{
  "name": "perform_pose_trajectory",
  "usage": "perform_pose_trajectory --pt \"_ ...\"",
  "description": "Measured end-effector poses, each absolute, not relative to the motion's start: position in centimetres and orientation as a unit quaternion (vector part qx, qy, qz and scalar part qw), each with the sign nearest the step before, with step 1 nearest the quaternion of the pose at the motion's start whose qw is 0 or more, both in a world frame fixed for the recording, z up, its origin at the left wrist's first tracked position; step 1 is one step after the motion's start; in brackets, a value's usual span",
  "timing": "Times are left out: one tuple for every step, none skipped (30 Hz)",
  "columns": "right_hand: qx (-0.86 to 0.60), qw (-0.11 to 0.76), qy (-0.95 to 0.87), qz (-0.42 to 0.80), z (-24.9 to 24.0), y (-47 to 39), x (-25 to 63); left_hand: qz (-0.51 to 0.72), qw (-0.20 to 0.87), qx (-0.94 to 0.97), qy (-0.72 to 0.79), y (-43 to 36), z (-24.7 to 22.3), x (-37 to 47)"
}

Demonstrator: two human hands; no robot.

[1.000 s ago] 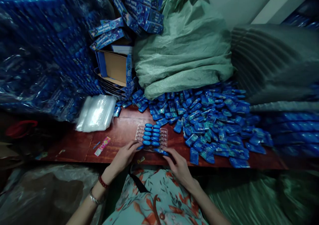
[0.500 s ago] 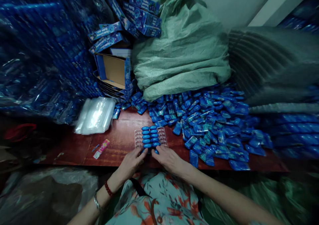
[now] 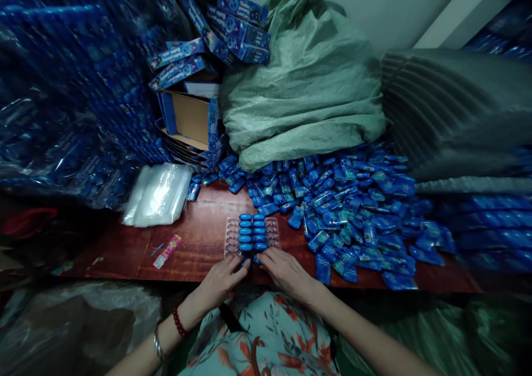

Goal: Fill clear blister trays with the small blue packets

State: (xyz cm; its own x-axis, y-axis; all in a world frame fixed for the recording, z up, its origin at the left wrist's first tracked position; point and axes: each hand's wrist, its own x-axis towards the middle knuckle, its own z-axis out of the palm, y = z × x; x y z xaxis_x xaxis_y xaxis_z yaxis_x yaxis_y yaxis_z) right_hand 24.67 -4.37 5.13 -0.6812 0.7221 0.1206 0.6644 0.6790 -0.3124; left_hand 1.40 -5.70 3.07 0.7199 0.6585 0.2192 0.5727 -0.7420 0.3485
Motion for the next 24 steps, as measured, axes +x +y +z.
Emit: perform_pose_trajectory --pt "-0.385 0.127 -0.909 0.100 5.1 -4.5 24.6 0.164 0.137 0.918 0.334 -5.5 3.2 1.5" --pt "-0.391 0.135 -0.907 0.077 5.1 -4.6 24.5 0.161 0.145 0.918 0.333 -5.2 3.4 1.5" --pt "-0.398 0.141 -0.905 0.057 5.0 -4.8 24.4 0.159 0.154 0.916 0.334 -4.8 3.6 1.6" --pt "-0.406 0.144 -0.902 0.040 5.0 -4.9 24.2 0.156 0.161 0.915 0.335 -4.4 3.8 1.8" --pt "-0.414 0.145 -0.898 0.026 5.0 -5.0 24.0 0.153 0.166 0.914 0.336 -4.1 4.0 1.9" --pt "-0.419 0.146 -0.896 0.014 5.0 -5.2 23.7 0.148 0.168 0.914 0.338 -3.8 4.2 2.1" --pt "-0.426 0.146 -0.893 0.003 5.0 -5.4 23.4 0.144 0.165 0.914 0.341 -3.6 4.3 2.3" --pt "-0.435 0.147 -0.888 -0.007 5.1 -5.6 23.2 0.140 0.159 0.915 0.344 -3.6 4.3 2.5" --pt "-0.446 0.148 -0.883 -0.017 5.2 -5.9 22.9 0.137 0.146 0.916 0.347 -3.7 4.3 2.7" --pt "-0.460 0.151 -0.875 -0.028 5.3 -6.2 22.7 0.137 0.127 0.917 0.352 -4.0 4.2 2.8" --pt "-0.475 0.155 -0.865 -0.037 5.5 -6.4 22.7 0.138 0.103 0.918 0.359 -4.4 4.1 2.9" --pt "-0.487 0.161 -0.857 -0.043 5.7 -6.6 22.9 0.144 0.075 0.915 0.369 -4.8 4.0 2.9" --pt "-0.494 0.168 -0.852 -0.045 5.8 -6.6 23.3 0.157 0.048 0.910 0.380 -5.0 4.0 2.8" --pt "-0.498 0.174 -0.848 -0.044 6.0 -6.4 24.0 0.179 0.029 0.902 0.393 -5.0 4.1 2.6" --pt "-0.503 0.177 -0.845 -0.042 6.1 -6.0 24.9 0.209 0.024 0.888 0.409 -4.6 4.5 2.4" --pt "-0.512 0.173 -0.841 -0.039 6.1 -5.4 26.0 0.246 0.035 0.869 0.428 -3.9 4.9 2.3" --pt "-0.526 0.157 -0.835 -0.038 6.2 -4.6 27.1 0.281 0.061 0.848 0.445 -2.7 5.6 2.2" --pt "-0.545 0.131 -0.827 -0.039 6.1 -3.7 28.2 0.303 0.098 0.831 0.456 -1.1 6.4 2.3" --pt "-0.560 0.094 -0.822 -0.041 6.0 -2.6 29.1 0.304 0.141 0.820 0.464 0.8 7.2 2.7" --pt "-0.570 0.052 -0.819 -0.045 5.8 -1.6 29.8 0.272 0.179 0.829 0.454 2.9 8.0 3.4" --pt "-0.574 0.010 -0.817 -0.051 5.6 -0.7 30.3 0.199 0.207 0.854 0.433 5.0 8.8 4.5" --pt "-0.572 -0.026 -0.818 -0.059 5.3 0.2 30.4 0.108 0.209 0.876 0.421 7.0 9.4 5.7" --pt "-0.567 -0.053 -0.819 -0.068 5.0 0.9 30.4 0.017 0.196 0.889 0.414 8.8 9.8 7.2" --pt "-0.562 -0.070 -0.821 -0.077 4.7 1.4 30.3 -0.024 0.189 0.892 0.410 10.2 10.1 8.8"
